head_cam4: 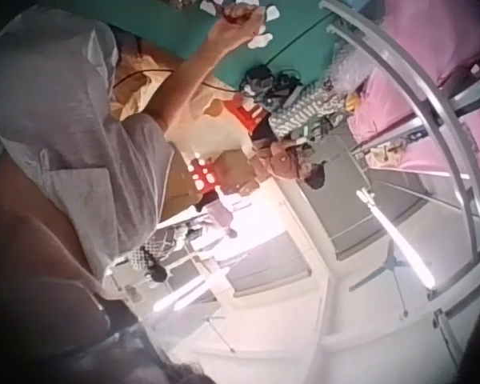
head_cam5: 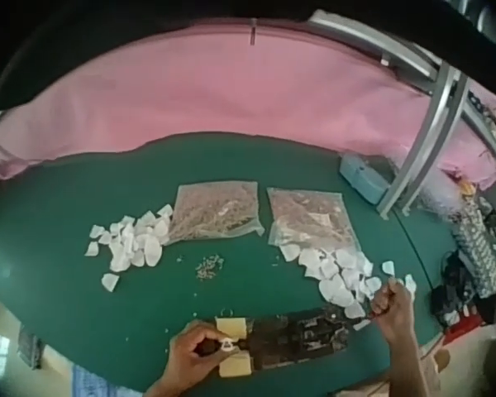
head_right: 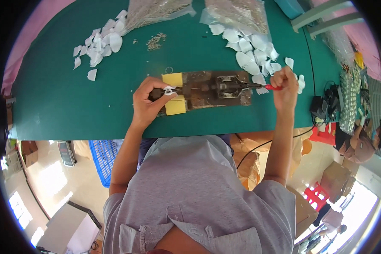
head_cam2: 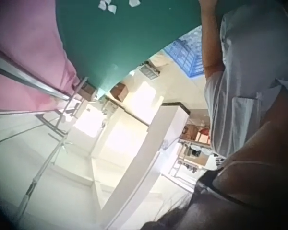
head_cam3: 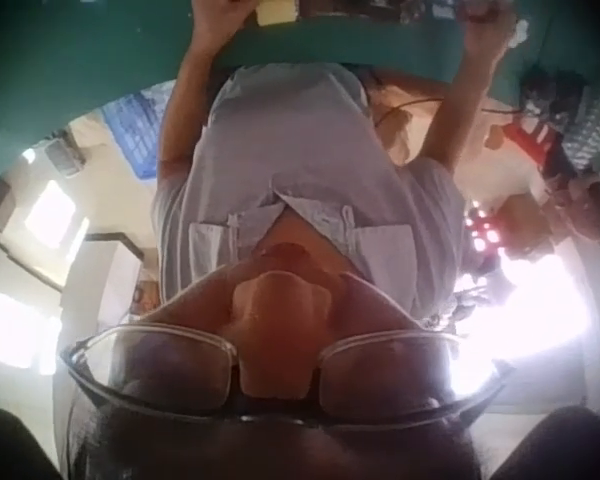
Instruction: Assembling small toy components using a manual press tool on a workbench.
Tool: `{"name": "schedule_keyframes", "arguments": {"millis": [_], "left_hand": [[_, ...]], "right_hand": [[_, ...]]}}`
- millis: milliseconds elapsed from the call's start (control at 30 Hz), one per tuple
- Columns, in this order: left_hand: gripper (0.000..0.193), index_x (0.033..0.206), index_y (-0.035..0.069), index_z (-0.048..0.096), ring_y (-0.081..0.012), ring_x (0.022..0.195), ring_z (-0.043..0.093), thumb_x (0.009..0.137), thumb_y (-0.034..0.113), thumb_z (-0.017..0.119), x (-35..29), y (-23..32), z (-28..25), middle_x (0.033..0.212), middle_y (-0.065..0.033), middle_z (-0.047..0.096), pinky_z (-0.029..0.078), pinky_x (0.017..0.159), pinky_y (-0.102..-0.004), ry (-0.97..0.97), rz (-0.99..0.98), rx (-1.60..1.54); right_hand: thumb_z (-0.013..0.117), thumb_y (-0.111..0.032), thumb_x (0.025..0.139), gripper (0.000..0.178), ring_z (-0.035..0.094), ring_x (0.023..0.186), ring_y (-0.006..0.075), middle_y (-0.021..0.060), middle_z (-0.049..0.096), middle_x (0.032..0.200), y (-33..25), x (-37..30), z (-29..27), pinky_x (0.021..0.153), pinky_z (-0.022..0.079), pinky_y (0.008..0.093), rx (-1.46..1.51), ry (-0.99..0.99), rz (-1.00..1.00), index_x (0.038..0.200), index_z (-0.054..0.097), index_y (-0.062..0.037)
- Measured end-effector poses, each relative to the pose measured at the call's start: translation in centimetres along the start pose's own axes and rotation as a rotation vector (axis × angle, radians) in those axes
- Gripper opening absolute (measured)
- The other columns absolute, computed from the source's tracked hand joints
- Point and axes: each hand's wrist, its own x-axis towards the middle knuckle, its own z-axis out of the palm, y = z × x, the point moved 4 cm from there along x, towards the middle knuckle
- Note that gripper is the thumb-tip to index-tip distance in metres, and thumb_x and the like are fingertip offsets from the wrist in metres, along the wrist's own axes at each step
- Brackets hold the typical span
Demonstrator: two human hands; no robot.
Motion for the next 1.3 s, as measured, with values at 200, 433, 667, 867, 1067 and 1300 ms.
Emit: {"name": "schedule_keyframes", "arguments": {"millis": [200, 433, 667, 867, 1067, 1300], "left_hand": [[0.021, 0.093, 0.004, 0.071, -0.0119, 0.082, 0.059, 0.079, 0.0, 0.086, -0.1, 0.0, -0.4, 0.092, -0.0017, 0.066, 0.048, 0.071, -0.0261, -0.006, -0.046, 0.013], [0.022, 0.094, 0.002, 0.071, -0.0099, 0.082, 0.058, 0.079, -0.002, 0.086, -0.2, 0.0, -0.1, 0.092, -0.0013, 0.065, 0.046, 0.071, -0.0247, -0.004, 0.022, 0.011], [0.022, 0.094, 0.001, 0.07, -0.0112, 0.081, 0.058, 0.079, 0.0, 0.086, -0.3, -0.4, -0.4, 0.092, -0.0017, 0.064, 0.046, 0.071, -0.0252, -0.004, -0.005, -0.019], [0.024, 0.095, 0.001, 0.07, -0.0115, 0.081, 0.058, 0.079, 0.001, 0.087, -0.2, -0.2, -0.5, 0.092, -0.0021, 0.064, 0.046, 0.07, -0.026, 0.002, 0.011, 0.01], [0.023, 0.096, 0.001, 0.07, -0.0093, 0.078, 0.057, 0.08, 0.001, 0.086, -0.2, -0.3, -0.4, 0.093, -0.001, 0.063, 0.045, 0.066, -0.0252, -0.005, -0.016, -0.032], [0.026, 0.095, 0.004, 0.071, -0.0208, 0.084, 0.06, 0.076, 0.003, 0.088, -0.2, -0.5, -0.3, 0.088, -0.0042, 0.063, 0.05, 0.071, -0.0332, -0.008, -0.065, -0.074]], "right_hand": [[0.076, -0.015, 0.095, 0.014, 0.057, 0.069, 0.0096, 0.001, 0.066, 0.078, -0.7, 1.9, 8.4, 0.065, 0.047, 0.0252, -1.019, -0.045, -0.277, 0.096, 0.074, -0.0006], [0.076, -0.015, 0.091, 0.012, 0.068, 0.081, 0.0183, 0.0065, 0.07, 0.092, 6.6, 10.3, 15.9, 0.072, 0.053, 0.0329, -1.233, -0.604, -0.401, 0.098, 0.073, -0.0057], [0.068, -0.016, 0.089, 0.01, 0.068, 0.087, 0.0303, 0.0094, 0.068, 0.093, 7.5, 9.5, 18.5, 0.08, 0.055, 0.0421, -1.59, -0.758, -0.355, 0.087, 0.066, -0.0066], [0.068, -0.008, 0.092, 0.009, 0.064, 0.077, 0.0207, 0.0089, 0.059, 0.089, 3.4, -0.8, 23.2, 0.07, 0.051, 0.0339, -1.266, -1.045, -0.196, 0.095, 0.059, -0.0041], [0.067, -0.011, 0.09, 0.013, 0.061, 0.078, 0.0267, 0.0075, 0.058, 0.087, 4.0, -2.7, 24.3, 0.068, 0.049, 0.0399, -1.326, -1.149, -0.378, 0.092, 0.056, -0.0057], [0.067, -0.013, 0.09, 0.013, 0.062, 0.08, 0.0269, 0.0076, 0.059, 0.088, 4.9, -2.9, 24.7, 0.069, 0.05, 0.0413, -1.387, -1.159, -0.428, 0.092, 0.057, -0.0058]]}}
